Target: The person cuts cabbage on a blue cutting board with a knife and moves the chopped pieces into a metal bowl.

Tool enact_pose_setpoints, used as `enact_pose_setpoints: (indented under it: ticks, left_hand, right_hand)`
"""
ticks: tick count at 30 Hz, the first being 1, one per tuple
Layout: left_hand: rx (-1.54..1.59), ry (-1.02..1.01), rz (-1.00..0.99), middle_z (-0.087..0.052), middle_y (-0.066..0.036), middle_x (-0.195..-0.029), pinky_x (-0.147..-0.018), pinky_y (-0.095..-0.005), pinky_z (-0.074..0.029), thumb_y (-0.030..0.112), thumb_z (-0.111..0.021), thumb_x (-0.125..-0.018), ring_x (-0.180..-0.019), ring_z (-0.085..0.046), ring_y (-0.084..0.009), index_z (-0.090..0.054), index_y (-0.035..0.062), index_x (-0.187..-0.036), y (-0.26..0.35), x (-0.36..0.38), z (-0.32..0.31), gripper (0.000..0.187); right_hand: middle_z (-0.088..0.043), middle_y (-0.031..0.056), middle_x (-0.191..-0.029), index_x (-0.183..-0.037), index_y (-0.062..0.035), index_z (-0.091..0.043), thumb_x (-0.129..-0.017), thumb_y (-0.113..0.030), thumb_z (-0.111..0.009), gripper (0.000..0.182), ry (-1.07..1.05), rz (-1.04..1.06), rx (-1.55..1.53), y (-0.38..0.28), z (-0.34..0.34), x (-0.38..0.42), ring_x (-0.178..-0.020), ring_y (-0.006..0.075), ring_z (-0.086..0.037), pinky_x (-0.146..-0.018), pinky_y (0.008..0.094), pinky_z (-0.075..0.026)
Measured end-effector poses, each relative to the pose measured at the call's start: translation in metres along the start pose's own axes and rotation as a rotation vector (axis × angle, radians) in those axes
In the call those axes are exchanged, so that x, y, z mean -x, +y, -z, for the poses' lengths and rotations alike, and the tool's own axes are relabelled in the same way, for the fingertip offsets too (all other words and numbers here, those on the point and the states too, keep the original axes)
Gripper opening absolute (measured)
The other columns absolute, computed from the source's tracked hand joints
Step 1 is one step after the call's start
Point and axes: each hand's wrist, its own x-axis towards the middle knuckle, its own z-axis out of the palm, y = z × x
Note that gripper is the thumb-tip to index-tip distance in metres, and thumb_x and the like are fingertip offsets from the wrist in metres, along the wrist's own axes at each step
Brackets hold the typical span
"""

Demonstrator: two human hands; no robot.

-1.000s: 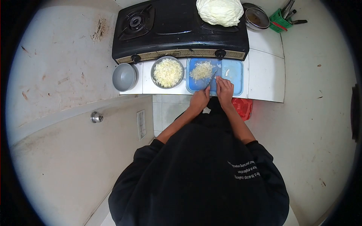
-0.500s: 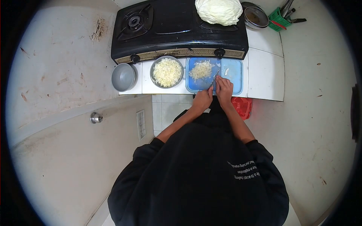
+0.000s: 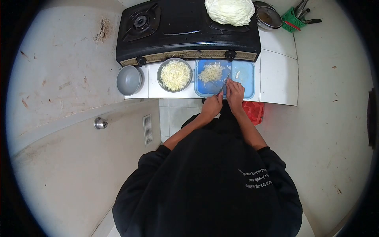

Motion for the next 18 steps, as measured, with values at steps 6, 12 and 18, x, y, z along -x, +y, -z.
enact_pose_setpoints:
  ticks: [6,12,18]
  left_hand:
    - [-0.019,-0.014,0.029,-0.067,-0.036,-0.082,-0.076,-0.0598,-0.055,0.047,-0.041,-0.107,-0.08,-0.068,-0.0538,-0.07,-0.0091,-0.086,0.0,0.0,-0.006,0.066]
    - [-0.072,-0.018,0.072,-0.068,-0.034,-0.081,-0.075,-0.0587,-0.056,0.047,-0.042,-0.106,-0.08,-0.069,-0.0522,-0.07,-0.0072,-0.086,0.007,-0.006,-0.003,0.065]
    - [-0.185,0.045,0.028,-0.069,-0.032,-0.082,-0.073,-0.0559,-0.058,0.047,-0.044,-0.106,-0.079,-0.07,-0.0504,-0.071,-0.006,-0.089,0.009,-0.007,0.008,0.062]
  right_hand:
    - [-0.073,0.0033,-0.115,-0.112,-0.006,-0.074,-0.086,-0.007,-0.071,0.026,-0.007,0.002,0.009,0.003,-0.003,0.001,-0.099,0.0217,-0.064,-0.084,0.0367,-0.045]
    - [-0.074,0.0039,-0.114,-0.115,-0.0064,-0.075,-0.087,-0.007,-0.071,0.027,-0.009,0.002,0.011,0.0,-0.001,0.001,-0.099,0.0211,-0.065,-0.083,0.0356,-0.045]
    - [-0.074,0.002,-0.114,-0.116,-0.0078,-0.075,-0.088,-0.009,-0.071,0.028,0.005,-0.008,0.009,0.002,-0.004,0.003,-0.099,0.0209,-0.064,-0.084,0.0362,-0.045]
